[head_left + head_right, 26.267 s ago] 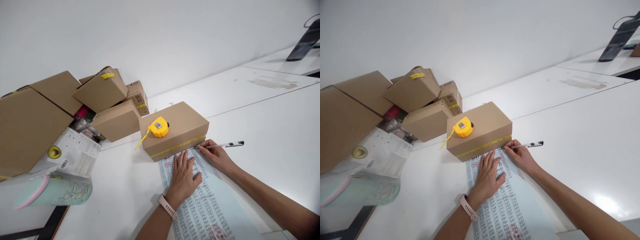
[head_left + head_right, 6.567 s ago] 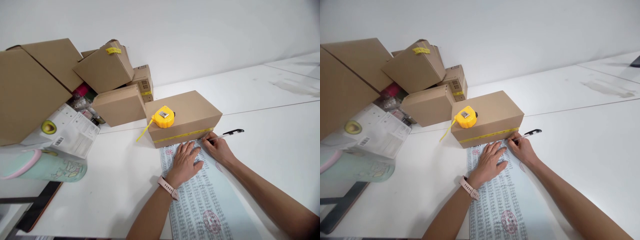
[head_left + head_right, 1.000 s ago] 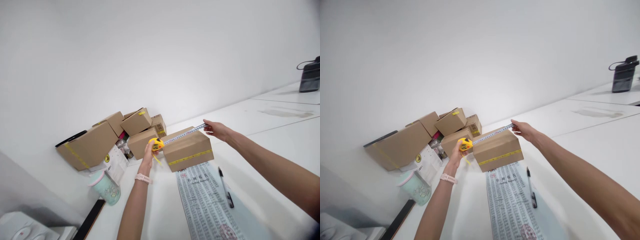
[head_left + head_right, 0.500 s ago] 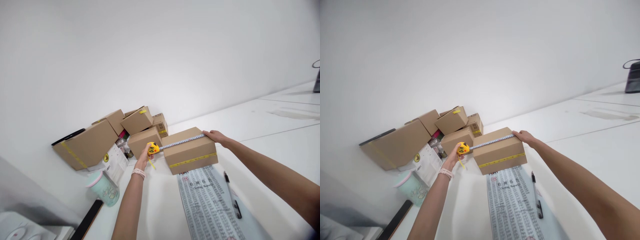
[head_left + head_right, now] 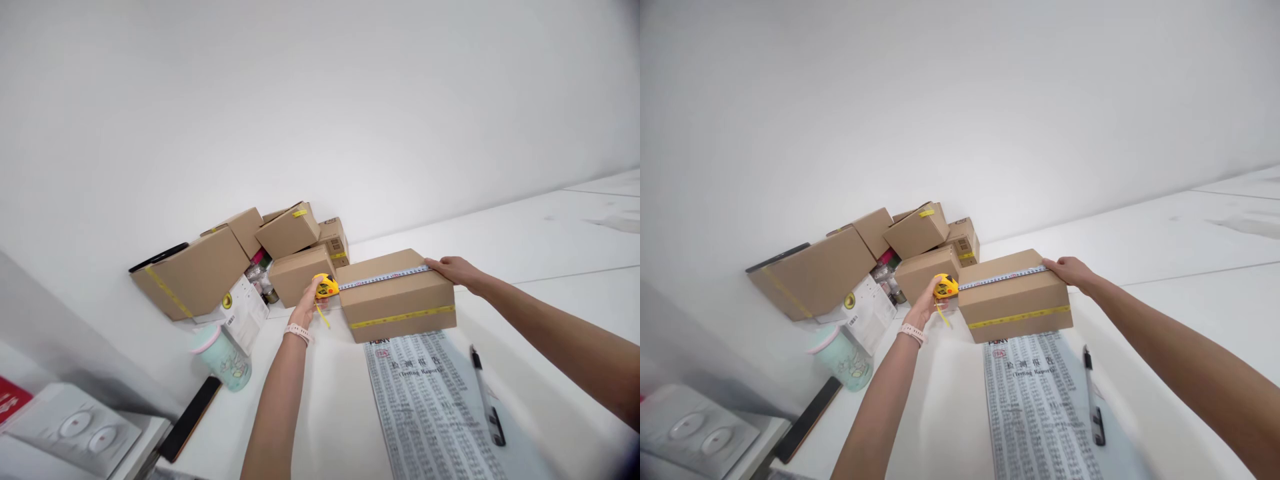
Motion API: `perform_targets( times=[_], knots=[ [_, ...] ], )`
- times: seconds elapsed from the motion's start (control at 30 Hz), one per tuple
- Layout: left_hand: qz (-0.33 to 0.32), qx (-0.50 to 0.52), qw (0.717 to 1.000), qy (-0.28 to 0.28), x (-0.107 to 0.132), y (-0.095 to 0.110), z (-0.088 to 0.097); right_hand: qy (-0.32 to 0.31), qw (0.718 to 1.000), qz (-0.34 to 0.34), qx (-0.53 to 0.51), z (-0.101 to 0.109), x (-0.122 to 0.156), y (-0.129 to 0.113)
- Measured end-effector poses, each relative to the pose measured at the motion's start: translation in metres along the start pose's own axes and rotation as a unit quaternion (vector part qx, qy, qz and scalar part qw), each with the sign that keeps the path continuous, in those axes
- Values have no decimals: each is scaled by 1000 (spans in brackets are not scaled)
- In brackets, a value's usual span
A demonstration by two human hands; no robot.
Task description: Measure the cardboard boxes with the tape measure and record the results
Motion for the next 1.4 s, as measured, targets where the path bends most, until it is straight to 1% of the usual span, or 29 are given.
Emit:
perform_targets(
  times=[0.07, 0.13, 0.2, 0.23, 0.27, 0.3, 0.33, 0.37, 0.4, 0.43, 0.47, 0.5, 0.53, 0.57, 0.6, 0.67, 0.73, 0.8, 0.9, 1.03, 1.17, 1.3, 1.4],
  knots=[
    [-18, 0, 1000, -14, 7, 7, -2, 15, 1000, 6, 24, 4, -2, -4],
    [-39, -3, 998, -43, 22, 16, -2, 23, 999, 16, 33, 11, -4, -13],
    [-49, -19, 994, -90, 48, 20, -2, 26, 999, 36, 18, 22, -7, -28],
    [-47, -33, 991, -118, 64, 17, -4, 27, 998, 52, 4, 27, -8, -38],
    [-37, -51, 986, -153, 81, 11, -7, 24, 997, 72, -13, 33, -9, -50],
    [-22, -68, 980, -186, 98, 0, -13, 17, 995, 93, -27, 37, -9, -63],
    [-4, -86, 969, -232, 115, -15, -22, -4, 991, 123, -41, 38, -8, -76],
    [30, -101, 944, -311, 133, -34, -35, -33, 986, 155, -46, 38, -7, -89],
    [58, -93, 923, -370, 148, -53, -48, -62, 980, 182, -44, 34, -5, -100],
    [72, -56, 910, -404, 161, -71, -62, -90, 975, 201, -38, 29, -3, -109],
    [71, 7, 905, -419, 170, -86, -76, -111, 971, 211, -28, 22, -1, -115],
    [71, 65, 904, -416, 176, -98, -89, -123, 969, 213, -20, 15, 0, -118],
    [61, 115, 913, -386, 178, -106, -100, -127, 970, 209, -15, 7, 0, -118],
    [58, 157, 918, -359, 179, -109, -111, -123, 972, 200, -12, -1, -1, -115],
    [59, 186, 923, -330, 179, -109, -121, -114, 975, 192, -10, -9, -3, -111],
    [70, 217, 932, -280, 175, -97, -136, -92, 980, 177, 1, -21, -7, -101],
    [90, 221, 941, -240, 168, -79, -146, -84, 983, 165, 24, -31, -11, -92],
    [118, 218, 947, -203, 158, -64, -153, -88, 982, 159, 55, -39, -14, -86],
    [159, 214, 950, -162, 144, -52, -160, -101, 975, 164, 108, -50, -21, -84],
    [178, 208, 950, -150, 135, -49, -166, -117, 958, 195, 172, -63, -33, -84],
    [181, 204, 949, -156, 136, -56, -168, -120, 940, 229, 221, -72, -40, -79],
    [138, 212, 952, -172, 133, -69, -170, -121, 925, 263, 245, -73, -34, -76],
    [112, 219, 952, -181, 129, -77, -175, -119, 924, 268, 244, -74, -29, -77]
  ],
)
Point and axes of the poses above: each hand's wrist, its own x-axis away from the middle knuckle, its own z-axis out of the back of the hand, y = z × x, the point moved 3 cm from there along -x, towards the middle knuckle, and after that the axes turned 11 degrees about z, right-handed, at the moved point
